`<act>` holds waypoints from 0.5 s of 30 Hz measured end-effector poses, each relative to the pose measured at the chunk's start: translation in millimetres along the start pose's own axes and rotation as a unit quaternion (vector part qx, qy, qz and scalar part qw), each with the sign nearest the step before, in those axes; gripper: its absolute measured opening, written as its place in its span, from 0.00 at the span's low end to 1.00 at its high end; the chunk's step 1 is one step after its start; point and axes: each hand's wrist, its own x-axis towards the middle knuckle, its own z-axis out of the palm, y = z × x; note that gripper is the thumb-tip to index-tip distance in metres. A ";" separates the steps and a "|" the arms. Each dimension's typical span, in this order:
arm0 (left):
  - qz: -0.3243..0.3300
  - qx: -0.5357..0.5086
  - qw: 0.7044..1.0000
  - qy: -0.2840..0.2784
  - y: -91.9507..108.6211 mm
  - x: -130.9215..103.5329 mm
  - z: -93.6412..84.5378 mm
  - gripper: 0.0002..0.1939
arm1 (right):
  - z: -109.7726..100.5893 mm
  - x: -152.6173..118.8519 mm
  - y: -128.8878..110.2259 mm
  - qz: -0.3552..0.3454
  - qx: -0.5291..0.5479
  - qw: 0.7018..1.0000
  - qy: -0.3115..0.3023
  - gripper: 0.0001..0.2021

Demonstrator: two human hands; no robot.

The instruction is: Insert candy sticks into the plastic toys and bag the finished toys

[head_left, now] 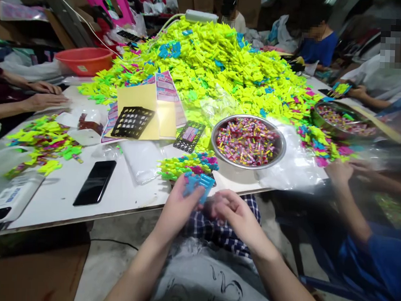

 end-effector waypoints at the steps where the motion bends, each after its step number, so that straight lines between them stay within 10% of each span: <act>1: 0.007 0.012 1.000 -0.003 -1.5 0.5 -0.6 0.20 | 2.1 1.3 -0.1 -0.016 0.000 1.000 0.025 0.12; 5: 0.016 0.042 0.997 -0.062 -9.4 1.8 -1.0 0.16 | 13.3 7.5 4.6 -0.073 0.005 0.990 0.118 0.12; 9: -0.031 -0.164 0.983 -0.083 -14.1 -1.7 8.0 0.28 | 19.5 13.9 14.0 -0.171 -0.113 0.960 0.192 0.04; 15: -0.105 -0.308 0.946 -0.008 -8.3 -5.8 18.9 0.29 | 25.2 9.2 21.9 -0.290 -0.345 0.892 0.032 0.13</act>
